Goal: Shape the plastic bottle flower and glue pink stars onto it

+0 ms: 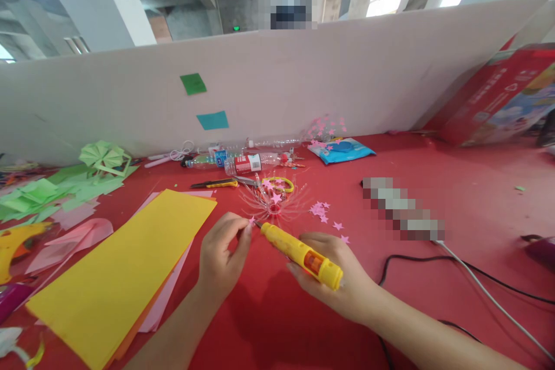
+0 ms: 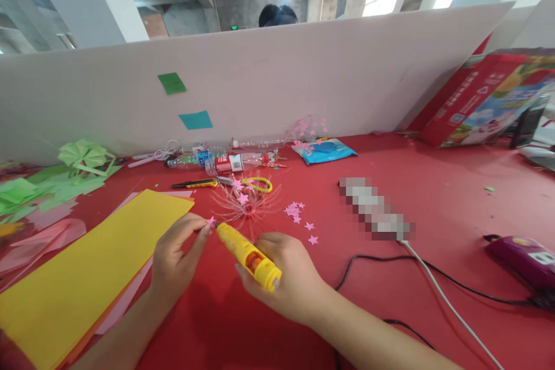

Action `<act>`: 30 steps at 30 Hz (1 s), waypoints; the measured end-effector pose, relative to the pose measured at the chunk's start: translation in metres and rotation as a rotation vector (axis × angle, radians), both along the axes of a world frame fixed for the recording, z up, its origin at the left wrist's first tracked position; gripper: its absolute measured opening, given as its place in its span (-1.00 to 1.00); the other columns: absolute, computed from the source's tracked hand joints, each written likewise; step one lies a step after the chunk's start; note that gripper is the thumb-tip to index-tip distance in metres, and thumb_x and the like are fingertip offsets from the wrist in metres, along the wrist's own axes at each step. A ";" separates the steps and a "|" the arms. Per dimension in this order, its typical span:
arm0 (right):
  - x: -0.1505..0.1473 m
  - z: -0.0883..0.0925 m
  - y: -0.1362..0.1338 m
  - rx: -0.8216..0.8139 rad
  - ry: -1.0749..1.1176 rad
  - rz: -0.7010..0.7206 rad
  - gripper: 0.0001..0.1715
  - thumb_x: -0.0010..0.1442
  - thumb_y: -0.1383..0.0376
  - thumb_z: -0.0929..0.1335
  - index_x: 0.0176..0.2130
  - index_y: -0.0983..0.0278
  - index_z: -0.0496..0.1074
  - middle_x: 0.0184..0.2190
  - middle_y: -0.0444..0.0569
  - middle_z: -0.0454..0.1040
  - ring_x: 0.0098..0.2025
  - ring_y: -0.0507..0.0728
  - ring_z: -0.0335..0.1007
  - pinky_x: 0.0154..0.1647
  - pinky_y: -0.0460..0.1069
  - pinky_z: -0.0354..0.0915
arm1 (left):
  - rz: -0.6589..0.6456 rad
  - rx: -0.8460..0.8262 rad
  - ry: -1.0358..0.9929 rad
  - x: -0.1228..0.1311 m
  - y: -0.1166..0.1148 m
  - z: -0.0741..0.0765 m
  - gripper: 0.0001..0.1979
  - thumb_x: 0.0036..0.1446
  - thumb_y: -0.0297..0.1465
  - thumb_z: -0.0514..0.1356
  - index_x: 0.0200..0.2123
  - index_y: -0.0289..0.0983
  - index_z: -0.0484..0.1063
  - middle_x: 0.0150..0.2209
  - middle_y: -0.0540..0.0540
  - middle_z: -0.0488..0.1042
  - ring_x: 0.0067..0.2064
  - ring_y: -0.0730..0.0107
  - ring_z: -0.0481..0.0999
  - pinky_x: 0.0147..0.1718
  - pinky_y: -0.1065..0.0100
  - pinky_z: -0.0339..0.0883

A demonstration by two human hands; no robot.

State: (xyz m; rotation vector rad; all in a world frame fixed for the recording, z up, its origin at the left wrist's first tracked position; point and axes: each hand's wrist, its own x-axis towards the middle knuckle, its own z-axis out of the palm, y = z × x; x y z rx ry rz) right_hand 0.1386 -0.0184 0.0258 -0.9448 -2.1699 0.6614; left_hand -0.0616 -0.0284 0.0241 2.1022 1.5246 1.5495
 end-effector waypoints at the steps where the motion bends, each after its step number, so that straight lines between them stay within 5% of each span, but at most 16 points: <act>1: 0.000 0.001 0.000 0.015 -0.017 -0.004 -0.65 0.13 0.23 0.26 -0.59 0.23 0.05 -0.61 -0.17 0.16 -0.57 -0.01 0.11 -0.54 -0.08 0.03 | 0.004 0.032 0.025 -0.002 0.000 0.002 -0.89 0.15 -0.44 0.10 -0.42 -0.23 0.39 -0.44 -0.03 0.42 -0.36 0.39 0.42 -0.30 0.38 0.28; 7: -0.006 -0.003 -0.001 -0.077 -0.197 0.153 -0.84 0.04 0.32 0.34 -0.44 0.26 0.21 -0.42 -0.10 0.29 -0.51 -0.01 0.18 -0.52 -0.10 0.10 | 0.061 -0.043 -0.264 -0.009 -0.002 0.006 -0.88 0.16 -0.37 0.11 -0.42 -0.22 0.38 -0.47 0.00 0.38 -0.41 0.42 0.38 -0.36 0.38 0.29; 12: -0.012 -0.012 -0.006 -0.152 -0.368 0.215 -0.71 -0.10 0.43 0.38 -0.30 0.32 0.29 -0.27 -0.02 0.33 -0.37 0.06 0.29 -0.40 -0.07 0.22 | -0.124 -0.322 -0.566 -0.003 0.000 0.002 -0.85 0.16 -0.32 0.13 -0.42 -0.24 0.40 -0.50 0.04 0.37 -0.50 0.52 0.29 -0.46 0.44 0.21; 17: -0.006 -0.004 -0.005 0.032 -0.432 0.258 -0.54 -0.07 0.40 0.38 -0.11 0.32 0.35 -0.14 0.07 0.36 -0.11 0.22 0.29 -0.08 0.10 0.22 | -0.295 -0.589 -0.700 0.007 -0.004 0.000 -0.84 0.13 -0.34 0.14 -0.46 -0.27 0.39 -0.56 0.05 0.30 -0.53 0.55 0.19 -0.56 0.47 0.06; 23: 0.000 0.002 0.002 0.165 -0.109 0.145 -0.91 0.12 0.43 0.30 -0.30 0.28 0.35 -0.42 -0.09 0.40 -0.42 0.04 0.27 -0.33 -0.04 0.19 | -0.333 -0.775 -0.749 0.014 -0.008 0.006 -0.84 0.03 -0.33 0.17 -0.53 -0.28 0.38 -0.62 0.05 0.24 -0.56 0.55 0.13 -0.57 0.45 -0.05; 30: 0.001 0.002 0.004 0.526 0.057 0.101 -0.89 0.25 0.42 0.23 -0.26 0.25 0.31 -0.41 -0.06 0.45 -0.38 0.05 0.33 -0.35 -0.03 0.19 | -0.409 -0.917 -0.771 0.023 -0.011 0.005 -0.79 -0.03 -0.32 0.20 -0.61 -0.29 0.34 -0.68 0.07 0.21 -0.59 0.56 0.11 -0.57 0.44 -0.08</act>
